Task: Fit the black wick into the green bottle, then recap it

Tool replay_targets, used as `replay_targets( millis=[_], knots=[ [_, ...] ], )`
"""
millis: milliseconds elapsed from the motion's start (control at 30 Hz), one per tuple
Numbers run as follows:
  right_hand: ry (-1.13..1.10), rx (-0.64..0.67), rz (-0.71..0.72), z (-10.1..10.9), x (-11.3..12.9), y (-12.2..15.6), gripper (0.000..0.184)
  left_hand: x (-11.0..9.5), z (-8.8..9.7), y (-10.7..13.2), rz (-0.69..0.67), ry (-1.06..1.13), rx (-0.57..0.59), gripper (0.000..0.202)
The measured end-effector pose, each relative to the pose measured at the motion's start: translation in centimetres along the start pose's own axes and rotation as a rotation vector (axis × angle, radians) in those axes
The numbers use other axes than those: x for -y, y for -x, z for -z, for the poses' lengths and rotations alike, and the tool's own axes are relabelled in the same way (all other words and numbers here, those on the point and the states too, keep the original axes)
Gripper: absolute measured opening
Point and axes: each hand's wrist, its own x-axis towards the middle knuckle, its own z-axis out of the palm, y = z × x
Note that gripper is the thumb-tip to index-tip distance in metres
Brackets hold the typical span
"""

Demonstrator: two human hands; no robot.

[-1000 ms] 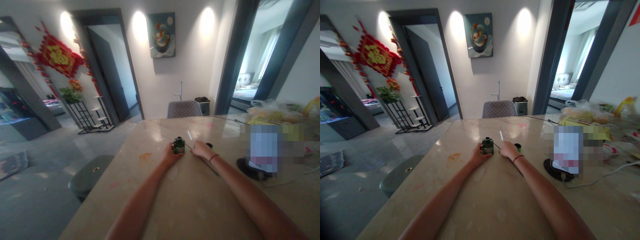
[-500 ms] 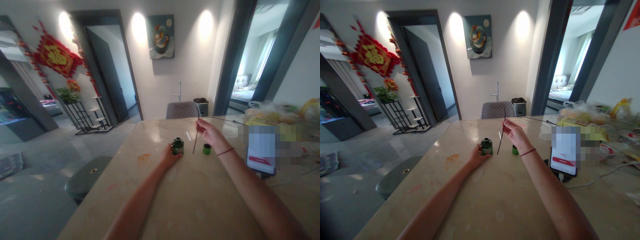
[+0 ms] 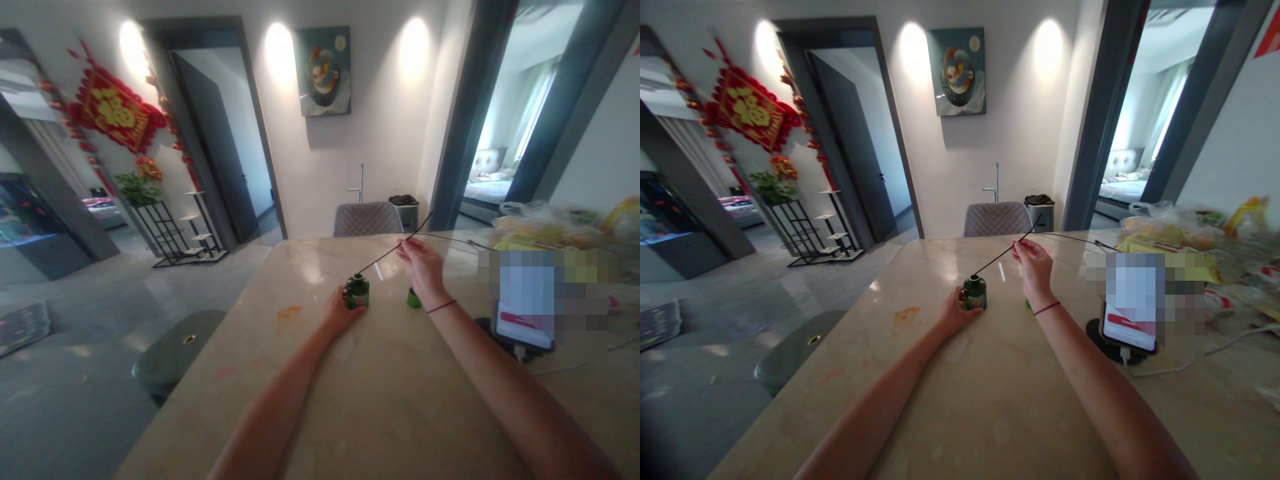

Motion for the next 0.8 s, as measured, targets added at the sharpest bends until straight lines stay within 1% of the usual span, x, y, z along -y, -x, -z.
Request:
replay_targets(
  millis=[100,200,267,433,533,600,667,733,800],
  knots=[
    [0.088,0.025,-0.007,-0.3,-0.8,0.6,0.03,0.0,0.0,0.0,-0.012,0.002,0.006,0.064],
    [0.218,0.135,-0.075,-0.6,-2.1,1.4,0.031,0.2,-0.1,0.0,-0.014,-0.002,-0.001,0.064],
    [0.29,0.201,-0.095,-0.8,-2.9,1.9,0.032,0.3,-0.1,-0.1,-0.018,0.008,-0.012,0.062],
    [0.407,0.322,-0.033,-1.0,-4.4,2.7,0.03,0.4,-0.2,-0.1,-0.019,-0.006,-0.011,0.064],
    [0.511,0.358,0.003,-0.8,-4.8,2.8,0.026,0.4,-0.2,-0.1,-0.017,-0.005,0.003,0.063],
    [0.66,0.376,0.026,-0.3,-5.2,2.8,0.025,0.3,-0.1,-0.1,-0.016,0.009,0.005,0.062],
    [0.895,0.423,0.075,0.3,-5.6,2.9,0.029,0.3,-0.1,-0.1,-0.018,0.019,-0.002,0.062],
    [1.151,0.528,0.136,0.9,-6.3,3.1,0.037,0.3,-0.1,0.0,-0.025,0.016,-0.008,0.062],
    [1.359,0.637,0.164,1.5,-7.0,3.3,0.044,0.3,-0.1,0.0,-0.03,-0.001,-0.013,0.062]
  ],
)
